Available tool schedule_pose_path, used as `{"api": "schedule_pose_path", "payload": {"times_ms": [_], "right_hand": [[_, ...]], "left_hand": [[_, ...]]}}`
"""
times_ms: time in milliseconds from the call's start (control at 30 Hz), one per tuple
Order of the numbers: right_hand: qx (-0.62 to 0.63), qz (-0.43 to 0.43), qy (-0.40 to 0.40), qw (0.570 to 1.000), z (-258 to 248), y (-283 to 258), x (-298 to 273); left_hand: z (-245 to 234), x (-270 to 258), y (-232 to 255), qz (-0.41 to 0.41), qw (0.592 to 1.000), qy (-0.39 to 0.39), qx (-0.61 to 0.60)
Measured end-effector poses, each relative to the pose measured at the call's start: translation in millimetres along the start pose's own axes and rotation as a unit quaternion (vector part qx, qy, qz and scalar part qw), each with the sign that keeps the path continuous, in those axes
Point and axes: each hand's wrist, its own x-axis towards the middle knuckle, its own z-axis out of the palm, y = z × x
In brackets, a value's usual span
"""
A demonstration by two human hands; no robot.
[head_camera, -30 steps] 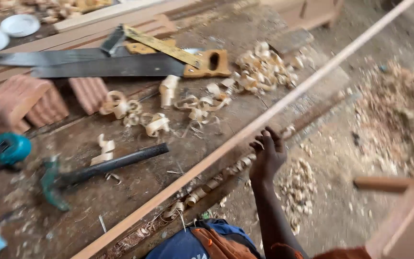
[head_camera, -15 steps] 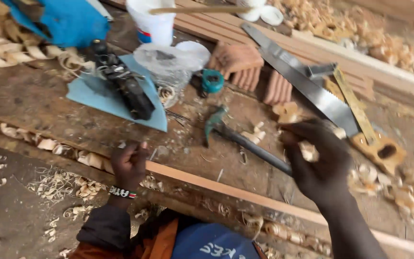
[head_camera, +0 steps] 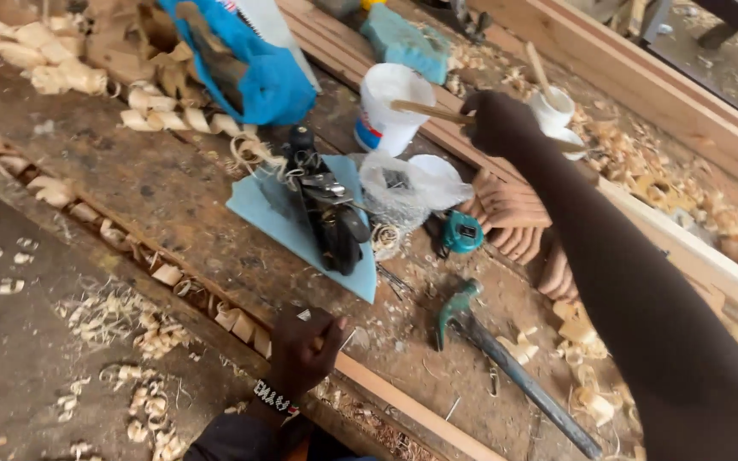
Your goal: Hammering a nail into a wooden strip and then applying glue along its length with a brush.
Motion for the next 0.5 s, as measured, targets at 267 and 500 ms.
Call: {"api": "schedule_pose_path", "payload": {"times_ms": [267, 500], "right_hand": [[0.041, 0.025, 0.032, 0.998, -49.5, -3.0, -25.6], [0.228, 0.017, 0.015, 0.973, -9.9, 53.3, -44.0]], "left_hand": [[-4.5, 9.3, 5.2, 0.0, 0.999, -0.027, -0.037], [1.2, -4.4, -3.9, -0.02, 1.0, -0.019, 0.011]]}}
